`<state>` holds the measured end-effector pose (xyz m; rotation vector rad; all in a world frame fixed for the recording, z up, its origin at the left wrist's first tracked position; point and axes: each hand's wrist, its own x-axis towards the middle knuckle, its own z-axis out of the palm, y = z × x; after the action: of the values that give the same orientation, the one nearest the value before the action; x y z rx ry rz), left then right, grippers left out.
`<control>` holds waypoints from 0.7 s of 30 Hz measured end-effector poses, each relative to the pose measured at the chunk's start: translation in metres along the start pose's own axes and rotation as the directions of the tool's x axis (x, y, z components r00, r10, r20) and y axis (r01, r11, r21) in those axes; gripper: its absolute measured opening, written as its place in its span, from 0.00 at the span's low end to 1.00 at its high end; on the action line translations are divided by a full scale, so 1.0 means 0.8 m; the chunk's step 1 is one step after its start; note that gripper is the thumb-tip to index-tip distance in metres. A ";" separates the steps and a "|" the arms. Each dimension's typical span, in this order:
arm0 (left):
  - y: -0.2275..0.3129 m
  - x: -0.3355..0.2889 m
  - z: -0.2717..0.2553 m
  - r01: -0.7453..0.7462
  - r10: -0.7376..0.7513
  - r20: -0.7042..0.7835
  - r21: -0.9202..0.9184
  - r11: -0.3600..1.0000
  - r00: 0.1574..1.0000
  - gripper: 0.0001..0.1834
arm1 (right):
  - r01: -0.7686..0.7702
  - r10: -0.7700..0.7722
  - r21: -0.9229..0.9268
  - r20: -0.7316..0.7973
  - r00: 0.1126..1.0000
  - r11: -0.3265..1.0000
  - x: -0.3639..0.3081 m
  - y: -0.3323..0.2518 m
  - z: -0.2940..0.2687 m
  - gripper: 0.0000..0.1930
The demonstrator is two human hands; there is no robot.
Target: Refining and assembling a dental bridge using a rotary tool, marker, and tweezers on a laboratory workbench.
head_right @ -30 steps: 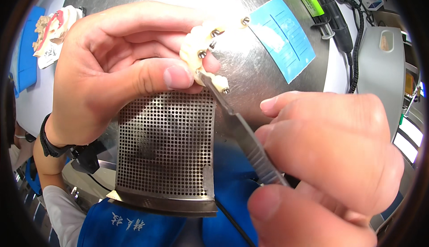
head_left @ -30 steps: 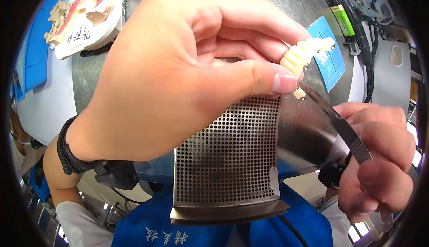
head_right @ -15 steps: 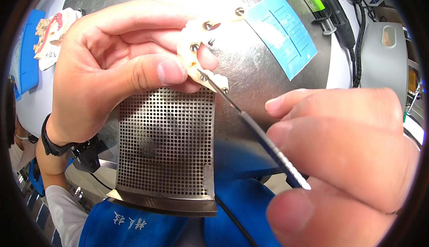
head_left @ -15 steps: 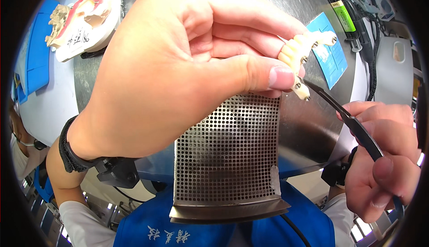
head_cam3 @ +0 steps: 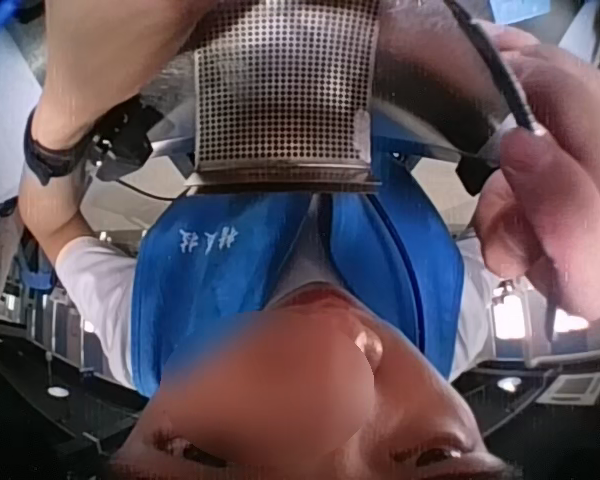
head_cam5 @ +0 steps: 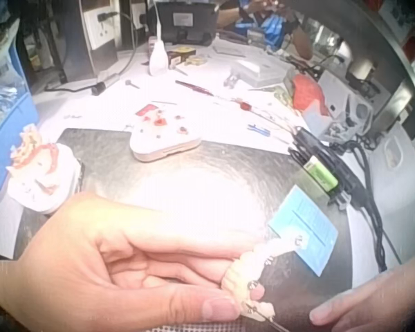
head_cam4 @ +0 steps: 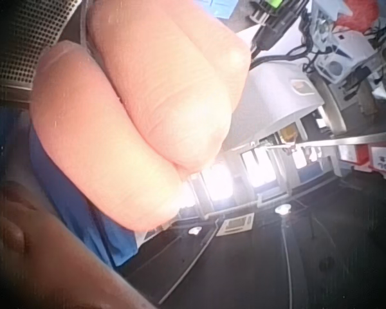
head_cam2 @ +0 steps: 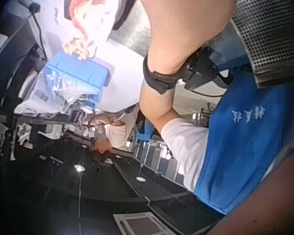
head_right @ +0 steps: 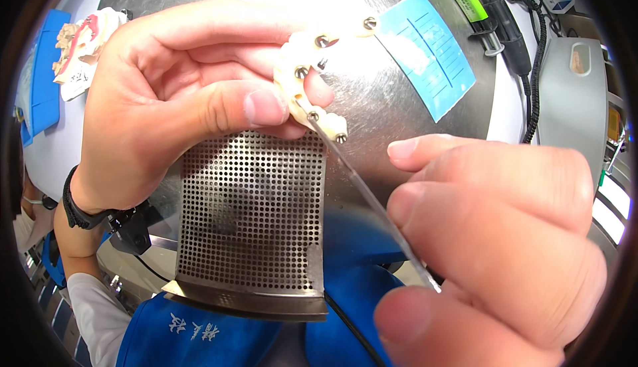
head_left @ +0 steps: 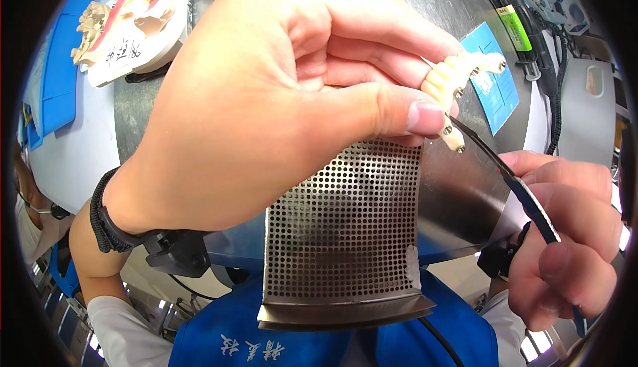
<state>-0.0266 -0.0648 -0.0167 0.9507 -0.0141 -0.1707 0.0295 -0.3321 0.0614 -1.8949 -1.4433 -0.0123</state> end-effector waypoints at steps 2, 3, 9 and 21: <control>0.003 0.001 0.001 0.010 -0.010 -0.006 0.020 1.000 1.000 0.22 | -0.001 0.000 -0.020 -0.041 0.999 1.000 -0.003 -0.001 0.006 0.21; 0.005 0.001 0.001 0.021 -0.021 -0.012 0.039 0.999 1.000 0.22 | 0.000 -0.002 -0.039 -0.043 0.999 0.999 -0.005 -0.001 0.007 0.22; 0.039 0.009 0.015 0.178 -0.171 -0.048 0.279 0.944 0.984 0.22 | 0.005 -0.006 -0.016 -0.045 0.999 1.000 0.001 0.003 0.004 0.20; 0.013 0.015 -0.012 0.110 -0.122 0.133 0.095 0.989 0.984 0.23 | -0.026 0.044 0.082 -0.227 0.973 0.996 0.012 0.037 -0.003 0.20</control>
<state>-0.0127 -0.0527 -0.0143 1.0255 -0.0954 -0.3463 0.0590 -0.3281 0.0514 -1.7907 -1.2373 -0.1503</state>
